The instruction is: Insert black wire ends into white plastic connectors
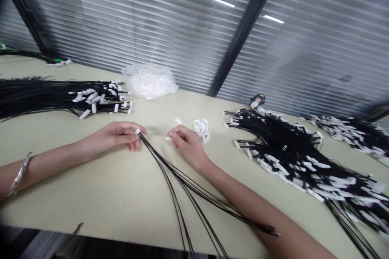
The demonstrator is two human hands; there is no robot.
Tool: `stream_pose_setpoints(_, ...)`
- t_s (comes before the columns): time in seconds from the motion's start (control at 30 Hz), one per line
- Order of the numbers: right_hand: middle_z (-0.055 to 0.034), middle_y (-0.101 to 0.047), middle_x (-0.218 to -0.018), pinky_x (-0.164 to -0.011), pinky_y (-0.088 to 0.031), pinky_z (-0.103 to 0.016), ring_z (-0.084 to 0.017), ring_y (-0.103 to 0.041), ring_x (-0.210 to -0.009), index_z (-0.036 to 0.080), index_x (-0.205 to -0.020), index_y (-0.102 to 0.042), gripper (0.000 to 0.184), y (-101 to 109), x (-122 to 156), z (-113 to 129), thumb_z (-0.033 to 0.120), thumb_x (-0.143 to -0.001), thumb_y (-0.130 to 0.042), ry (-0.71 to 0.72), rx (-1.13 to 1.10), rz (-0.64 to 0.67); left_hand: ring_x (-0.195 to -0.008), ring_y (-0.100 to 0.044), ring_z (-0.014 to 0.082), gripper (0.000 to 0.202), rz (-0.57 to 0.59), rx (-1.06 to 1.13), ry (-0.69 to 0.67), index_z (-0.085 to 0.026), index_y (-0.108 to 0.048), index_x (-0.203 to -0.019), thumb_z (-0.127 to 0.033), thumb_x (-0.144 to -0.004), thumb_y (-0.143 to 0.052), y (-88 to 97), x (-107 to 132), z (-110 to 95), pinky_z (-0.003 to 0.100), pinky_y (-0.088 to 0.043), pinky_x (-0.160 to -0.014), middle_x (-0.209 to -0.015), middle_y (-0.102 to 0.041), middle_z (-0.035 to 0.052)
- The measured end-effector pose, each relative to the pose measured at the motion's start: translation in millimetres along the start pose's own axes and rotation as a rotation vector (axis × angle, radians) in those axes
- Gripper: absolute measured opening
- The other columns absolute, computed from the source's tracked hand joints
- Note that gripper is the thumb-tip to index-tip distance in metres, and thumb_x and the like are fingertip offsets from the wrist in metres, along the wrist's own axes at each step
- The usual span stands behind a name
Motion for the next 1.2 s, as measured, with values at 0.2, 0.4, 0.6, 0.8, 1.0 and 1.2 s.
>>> stream_pose_setpoints(0.2,0.0041,-0.042,-0.057,-0.052,-0.03,-0.007,0.004,-0.038,-0.052,0.013,-0.087,-0.038,0.038,-13,4,2,0.048,-0.081,-0.049,-0.034,-0.18,0.076,-0.083,-0.063,0.0192,0.02,0.001,0.285,0.059,-0.015,-0.061,-0.096,-0.029,-0.082,-0.057,-5.2,4,-4,0.033,-0.047,-0.083,-0.104,-0.063,0.0121)
stream_pose_setpoints(0.4,-0.0003,-0.052,-0.077,-0.063,-0.042,-0.009,0.002,-0.047,-0.065,0.015,-0.096,-0.046,0.035,-23,8,12,0.044,-0.078,-0.055,-0.02,-0.255,0.167,-0.08,-0.064,0.018,0.038,0.148,0.137,-0.052,-0.021,-0.045,-0.115,-0.022,-0.08,-0.06,-18.7,5,-3,0.033,-0.048,-0.076,-0.1,-0.065,0.0103)
stream_pose_setpoints(0.6,-0.0022,-0.054,-0.082,-0.071,-0.044,-0.011,0.001,-0.052,-0.075,0.014,-0.1,-0.047,0.03,-34,18,29,0.04,-0.085,-0.046,0.061,-0.321,0.236,-0.072,-0.061,0.015,0.018,0.153,0.067,-0.053,-0.016,-0.053,-0.095,-0.022,-0.079,-0.06,-30.4,6,-2,0.029,-0.048,-0.072,-0.085,-0.067,0.0083)
stream_pose_setpoints(0.8,-0.0014,-0.055,-0.084,-0.074,-0.042,-0.012,0.001,-0.053,-0.08,0.016,-0.104,-0.045,0.029,-33,23,33,0.038,-0.086,-0.046,0.103,-0.217,0.143,-0.074,-0.06,0.0151,0.017,0.196,0.032,-0.057,-0.016,-0.054,-0.096,-0.02,-0.08,-0.058,-35.9,6,-1,0.03,-0.047,-0.074,-0.086,-0.067,0.0074)
stream_pose_setpoints(1.0,-0.0011,-0.053,-0.082,-0.07,-0.039,-0.01,0.002,-0.048,-0.076,0.015,-0.099,-0.052,0.029,-33,20,31,0.04,-0.084,-0.047,0.086,-0.138,0.152,-0.075,-0.06,0.0157,0.027,0.214,0.009,-0.075,-0.017,-0.054,-0.105,-0.018,-0.078,-0.059,-36.3,6,1,0.03,-0.047,-0.074,-0.083,-0.067,0.0058)
stream_pose_setpoints(1.2,-0.0012,-0.052,-0.082,-0.07,-0.038,-0.01,0.002,-0.046,-0.075,0.016,-0.1,-0.053,0.029,-33,19,30,0.04,-0.086,-0.045,0.1,-0.1,0.166,-0.074,-0.059,0.0142,0.029,0.197,0.009,-0.035,-0.017,-0.057,-0.104,-0.016,-0.076,-0.061,-35.3,6,-1,0.029,-0.047,-0.075,-0.081,-0.065,0.0037)
Point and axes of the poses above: each hand's wrist, its own x-axis away from the middle knuckle, its own y-axis out of the back of the hand, z = x × y, the point moved 7 cm from there along -x, towards the middle knuckle
